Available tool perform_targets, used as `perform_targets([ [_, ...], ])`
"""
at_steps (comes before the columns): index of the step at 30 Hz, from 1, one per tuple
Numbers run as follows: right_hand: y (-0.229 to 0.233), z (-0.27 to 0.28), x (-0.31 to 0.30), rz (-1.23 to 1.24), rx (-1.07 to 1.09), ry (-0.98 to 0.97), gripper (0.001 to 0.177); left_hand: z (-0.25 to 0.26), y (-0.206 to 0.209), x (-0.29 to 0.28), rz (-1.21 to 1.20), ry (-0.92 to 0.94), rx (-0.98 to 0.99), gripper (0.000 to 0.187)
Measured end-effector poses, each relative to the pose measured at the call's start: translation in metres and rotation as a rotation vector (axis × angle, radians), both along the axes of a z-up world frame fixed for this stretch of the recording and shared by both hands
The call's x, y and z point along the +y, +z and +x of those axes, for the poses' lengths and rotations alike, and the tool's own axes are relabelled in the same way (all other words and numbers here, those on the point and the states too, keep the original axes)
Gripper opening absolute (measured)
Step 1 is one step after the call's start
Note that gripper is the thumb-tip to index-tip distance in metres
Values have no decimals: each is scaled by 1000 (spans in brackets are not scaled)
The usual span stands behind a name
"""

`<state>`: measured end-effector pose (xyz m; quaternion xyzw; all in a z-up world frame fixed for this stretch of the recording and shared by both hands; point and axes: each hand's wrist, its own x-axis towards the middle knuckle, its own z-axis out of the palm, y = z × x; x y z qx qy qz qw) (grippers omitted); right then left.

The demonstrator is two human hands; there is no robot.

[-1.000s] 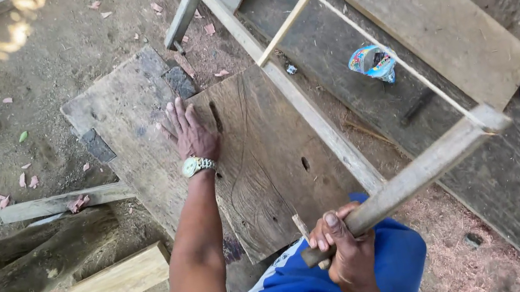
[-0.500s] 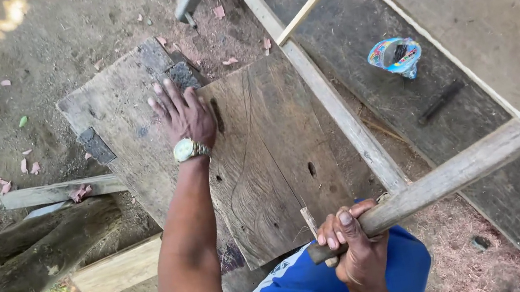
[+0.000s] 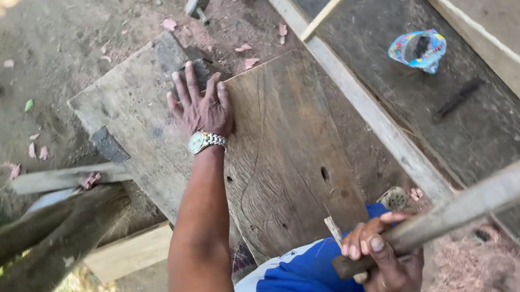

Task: The person is marking and sawing a piece of wood for a construction project.

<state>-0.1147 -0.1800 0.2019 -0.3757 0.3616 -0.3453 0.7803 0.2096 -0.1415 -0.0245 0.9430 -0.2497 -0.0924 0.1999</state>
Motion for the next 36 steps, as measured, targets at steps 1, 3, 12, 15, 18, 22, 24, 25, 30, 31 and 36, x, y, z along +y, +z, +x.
perform_targets([
  [1, 0, 1, 3, 67, -99, 5, 32, 1, -2, -1, 35, 18, 37, 39],
  [3, -13, -3, 15, 48, -128, -14, 29, 10, 9, -4, 63, -21, 36, 40],
  [12, -15, 11, 20, 81, 10, -123, 17, 26, -16, 2, 132, -237, -52, 48],
  [15, -4, 21, 19, 57, -16, -95, 17, 27, -48, 5, 36, -223, -319, 57],
  [18, 5, 24, 22, 35, -38, -75, 18, 26, -12, -3, 69, -174, -216, 50],
  [22, 8, 41, 23, 61, -80, -80, 18, 33, 51, -18, 153, -163, 126, 44],
  [24, -4, 53, 23, 64, -99, -98, 18, 36, 41, -16, 91, -168, 93, 43],
  [25, -10, 60, 22, 75, -113, -110, 18, 37, 34, -15, 36, -166, 64, 43],
  [30, -20, 88, 15, 144, -124, -157, 15, 35, 20, -11, 23, -160, 21, 43],
  [31, -23, 91, 13, 169, -132, -176, 14, 36, 24, -14, 42, -153, 32, 44],
  [36, -24, 96, 7, 221, -168, -189, 11, 36, 23, -11, -5, -145, 40, 44],
])
